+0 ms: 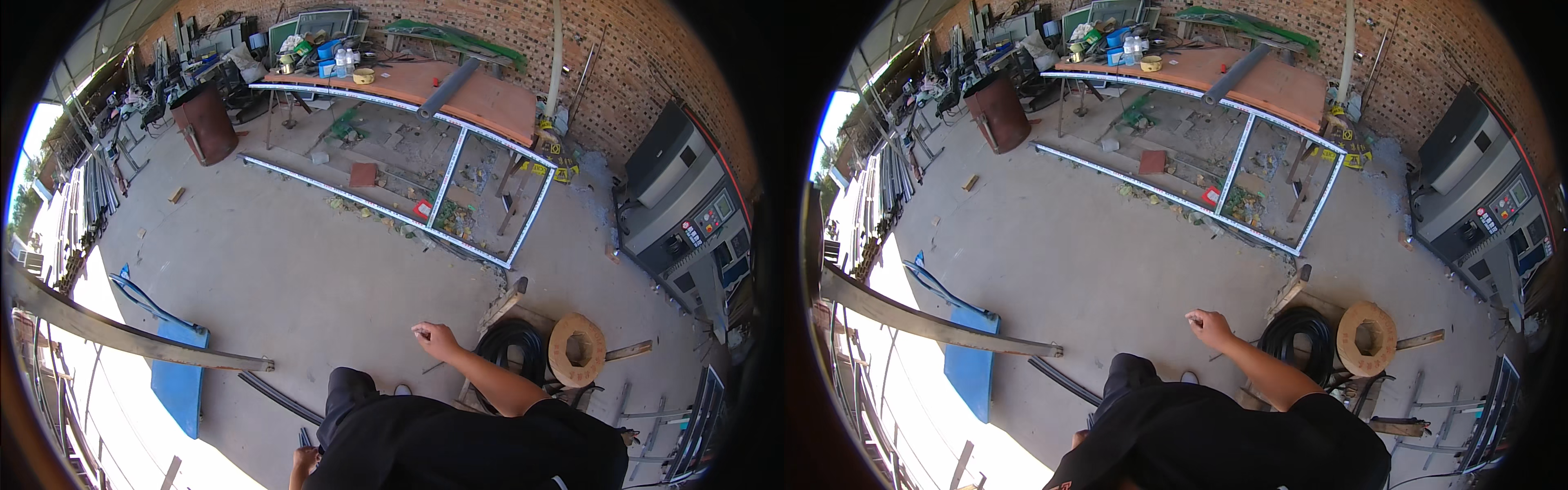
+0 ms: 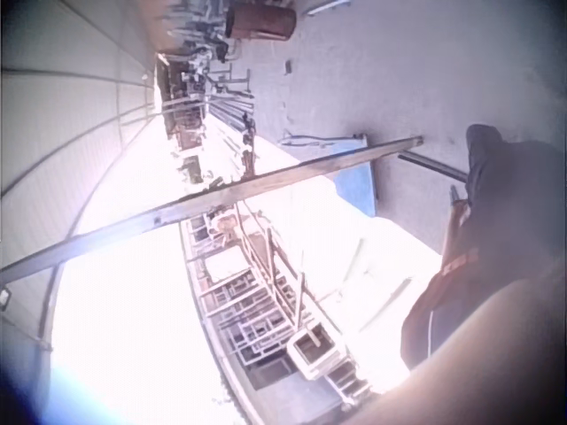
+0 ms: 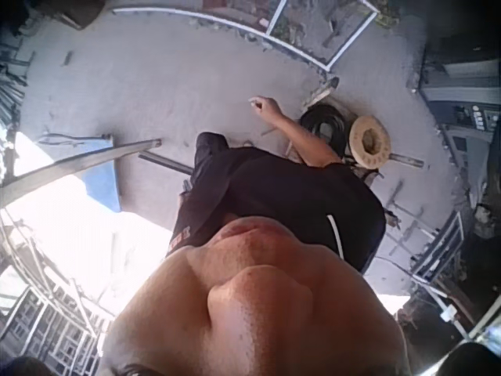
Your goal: The person lifts and positions a large glass window pane into a metal frame, then uses a cordless drill to fasten brackets and screws along the frame edges. The person also retrieves a small bowl of fasteners from a workbench and continues securing the frame components.
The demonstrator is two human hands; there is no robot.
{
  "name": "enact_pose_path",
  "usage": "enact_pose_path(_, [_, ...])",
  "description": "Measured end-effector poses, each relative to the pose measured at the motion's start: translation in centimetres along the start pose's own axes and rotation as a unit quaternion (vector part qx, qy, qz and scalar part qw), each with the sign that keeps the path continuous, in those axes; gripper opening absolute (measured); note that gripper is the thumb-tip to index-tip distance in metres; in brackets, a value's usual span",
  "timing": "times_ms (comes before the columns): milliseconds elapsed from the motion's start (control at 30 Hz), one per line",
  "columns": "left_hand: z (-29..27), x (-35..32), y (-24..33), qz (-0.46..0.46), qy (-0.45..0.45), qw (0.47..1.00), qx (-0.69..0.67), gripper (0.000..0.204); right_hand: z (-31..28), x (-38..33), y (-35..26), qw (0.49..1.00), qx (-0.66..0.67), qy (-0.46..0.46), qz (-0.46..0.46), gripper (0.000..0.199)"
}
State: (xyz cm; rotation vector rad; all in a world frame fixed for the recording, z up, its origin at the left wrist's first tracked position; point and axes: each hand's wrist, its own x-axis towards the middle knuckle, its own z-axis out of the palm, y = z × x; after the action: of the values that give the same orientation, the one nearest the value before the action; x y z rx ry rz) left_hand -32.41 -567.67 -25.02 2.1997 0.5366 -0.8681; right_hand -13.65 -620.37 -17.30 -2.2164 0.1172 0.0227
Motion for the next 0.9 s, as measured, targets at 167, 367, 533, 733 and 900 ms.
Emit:
enact_pose_path(167, [-0.9, 15.1, 5.2, -0.031, -0.089, 0.995, 0.032, 0.016, 1.4, 8.9, 4.9, 0.998, -0.034, -0.003, 0.061, 0.023])
enact_pose_path(367, [-10.6, 36.2, 16.2, -0.005, -0.144, 0.988, 0.051, 0.019, 2.1, 16.2, 10.5, 0.978, -0.125, 0.033, 0.163, 0.027])
enact_pose_path(533, [-26.7, 51.1, 34.8, 0.084, 0.01, 0.994, -0.064, 0.017, 1.0, 25.4, 11.3, 0.974, -0.07, 0.086, 0.197, 0.026])
enact_pose_path(733, [-36.8, 61.7, 50.7, 0.134, 0.11, 0.982, -0.078, 0.015, 0.0, 39.9, 13.8, 0.973, -0.015, 0.107, 0.204, 0.024])
enact_pose_path(900, [-30.9, 65.1, 54.5, 0.005, 0.081, 0.989, -0.127, 0.012, -4.0, 57.4, 16.2, 0.988, -0.029, 0.093, 0.123, 0.02])
